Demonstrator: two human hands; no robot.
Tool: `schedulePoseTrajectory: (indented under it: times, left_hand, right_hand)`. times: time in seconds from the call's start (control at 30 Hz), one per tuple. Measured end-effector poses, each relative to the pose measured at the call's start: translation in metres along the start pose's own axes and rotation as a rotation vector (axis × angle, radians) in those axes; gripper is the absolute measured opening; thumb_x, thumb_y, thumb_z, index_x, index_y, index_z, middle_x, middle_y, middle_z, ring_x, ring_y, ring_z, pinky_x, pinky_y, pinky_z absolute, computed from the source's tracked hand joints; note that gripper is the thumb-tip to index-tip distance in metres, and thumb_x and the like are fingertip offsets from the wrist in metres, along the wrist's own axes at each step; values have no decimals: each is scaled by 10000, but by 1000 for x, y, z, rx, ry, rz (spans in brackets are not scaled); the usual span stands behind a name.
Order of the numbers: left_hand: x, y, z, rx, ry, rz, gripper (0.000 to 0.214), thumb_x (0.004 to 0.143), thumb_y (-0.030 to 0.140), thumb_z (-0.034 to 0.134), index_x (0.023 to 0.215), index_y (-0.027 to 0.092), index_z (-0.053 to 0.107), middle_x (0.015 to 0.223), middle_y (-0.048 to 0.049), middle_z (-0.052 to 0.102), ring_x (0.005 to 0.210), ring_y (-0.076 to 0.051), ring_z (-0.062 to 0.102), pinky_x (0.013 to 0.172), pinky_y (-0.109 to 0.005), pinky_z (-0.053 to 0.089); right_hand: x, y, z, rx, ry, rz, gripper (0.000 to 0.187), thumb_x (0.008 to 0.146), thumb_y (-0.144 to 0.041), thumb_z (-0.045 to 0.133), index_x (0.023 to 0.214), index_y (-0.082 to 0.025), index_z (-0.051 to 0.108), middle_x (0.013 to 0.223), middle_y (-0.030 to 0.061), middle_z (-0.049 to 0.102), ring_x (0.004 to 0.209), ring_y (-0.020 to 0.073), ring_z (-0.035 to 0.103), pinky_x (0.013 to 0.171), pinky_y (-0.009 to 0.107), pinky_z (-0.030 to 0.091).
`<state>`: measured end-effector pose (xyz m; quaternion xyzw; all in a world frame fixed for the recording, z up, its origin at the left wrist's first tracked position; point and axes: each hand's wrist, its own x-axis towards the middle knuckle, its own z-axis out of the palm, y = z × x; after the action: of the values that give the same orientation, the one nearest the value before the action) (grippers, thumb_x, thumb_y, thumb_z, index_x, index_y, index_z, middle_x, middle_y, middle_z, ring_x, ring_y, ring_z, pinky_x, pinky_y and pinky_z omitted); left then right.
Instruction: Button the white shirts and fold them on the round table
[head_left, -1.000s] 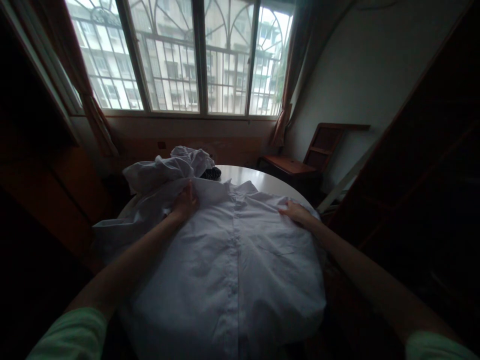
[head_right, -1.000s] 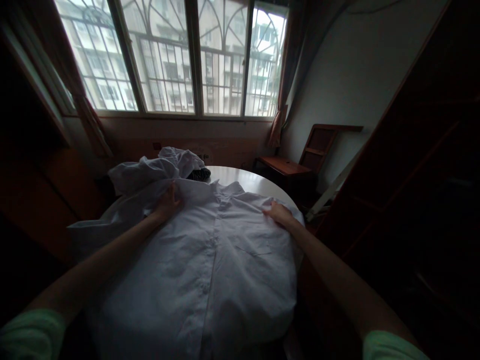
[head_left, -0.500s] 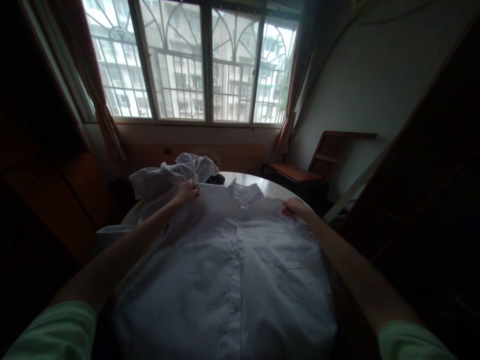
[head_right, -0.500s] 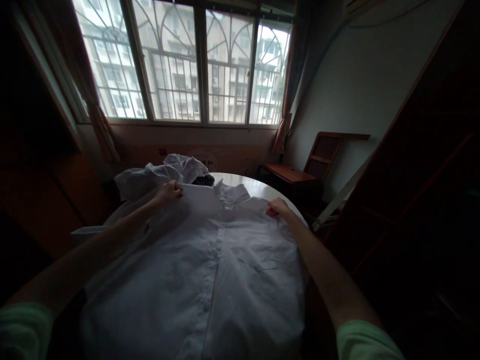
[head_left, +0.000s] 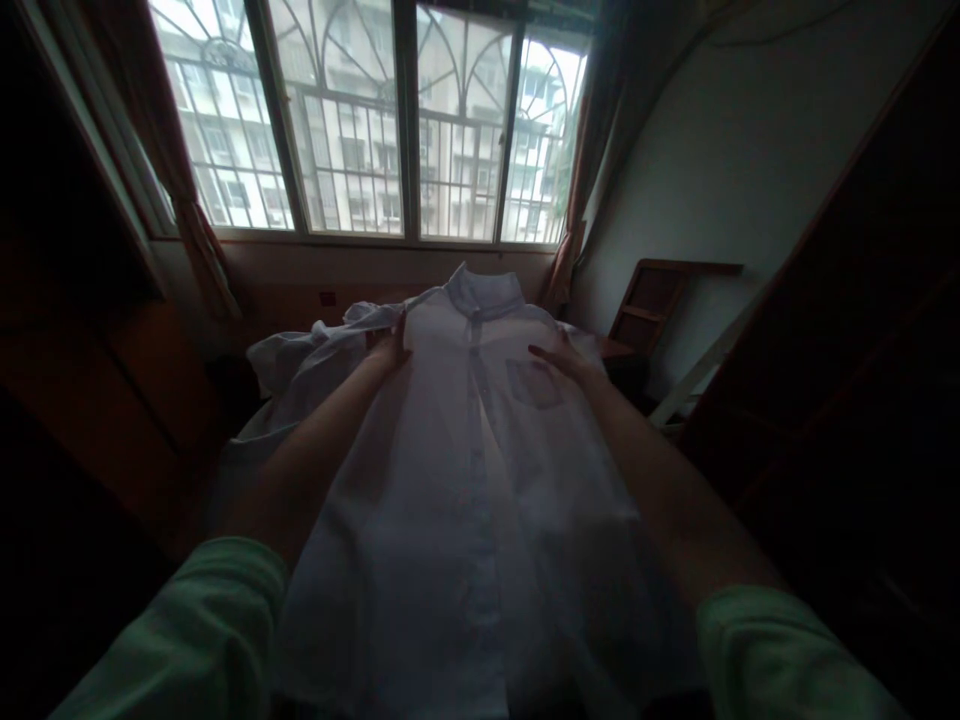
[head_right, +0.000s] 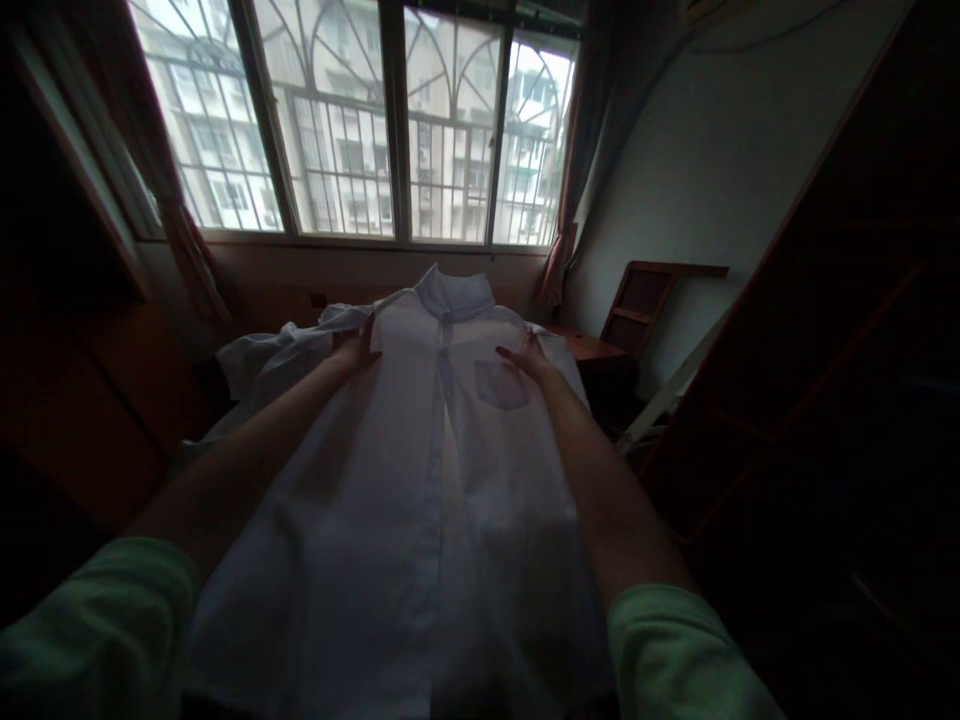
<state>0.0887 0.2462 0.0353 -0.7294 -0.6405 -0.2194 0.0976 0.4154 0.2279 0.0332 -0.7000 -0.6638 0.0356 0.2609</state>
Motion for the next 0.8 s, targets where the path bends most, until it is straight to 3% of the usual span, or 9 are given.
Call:
schedulePoseTrajectory:
  times: [0.1,0.23,0.37,0.5,0.57,0.67,0.8]
  left_hand:
    - [-9,16,24,2,-129,13,742,730,205,581,1364,113,207,1223,-209,482,1139,-322,448,946,-434,324]
    - [-35,34,44,8,-138,158,575,754,204,522,1299,138,348,1158,-168,542,1074,-265,508,878,-344,399]
    - [-65,55,51,-78,-207,293,308,789,217,457,1075,142,546,1062,-125,602,979,-230,563,821,-303,429]
    - [-97,71,62,-192,-266,419,300,790,262,474,1054,137,542,1050,-130,605,975,-238,563,821,-312,431]
    - [-111,71,72,-224,-291,439,309,784,281,493,1054,138,536,1080,-132,588,1009,-238,544,855,-319,419]
    - [-124,64,87,-255,-231,471,274,803,277,469,1033,148,546,1149,-121,547,1087,-221,491,933,-333,377]
    - [-131,57,92,-332,-129,485,234,805,185,431,979,149,584,1114,-106,565,1071,-191,494,951,-316,369]
  right_hand:
    - [-10,-18,32,-93,-101,-57,860,695,-453,627,1353,-83,216,1408,204,235,1280,288,253,977,358,292]
    - [-37,-42,58,-122,-235,-247,544,728,-401,610,1180,-123,492,1214,138,524,1106,231,482,894,287,368]
    - [-73,-66,59,-223,-338,-331,343,736,-443,569,931,-165,611,906,79,658,827,204,602,698,251,431]
    - [-113,-72,57,-385,-417,-425,349,659,-358,635,939,-154,591,921,119,655,846,250,603,678,280,438]
    - [-130,-68,56,-421,-418,-418,356,633,-263,642,962,-144,578,938,139,648,860,264,604,682,292,442]
    - [-140,-55,55,-407,-403,-381,301,642,-150,587,943,-145,569,940,139,642,866,260,605,681,295,442]
    - [-125,-33,52,-101,-530,-160,116,650,-99,555,746,-162,537,760,52,628,725,180,605,599,240,442]
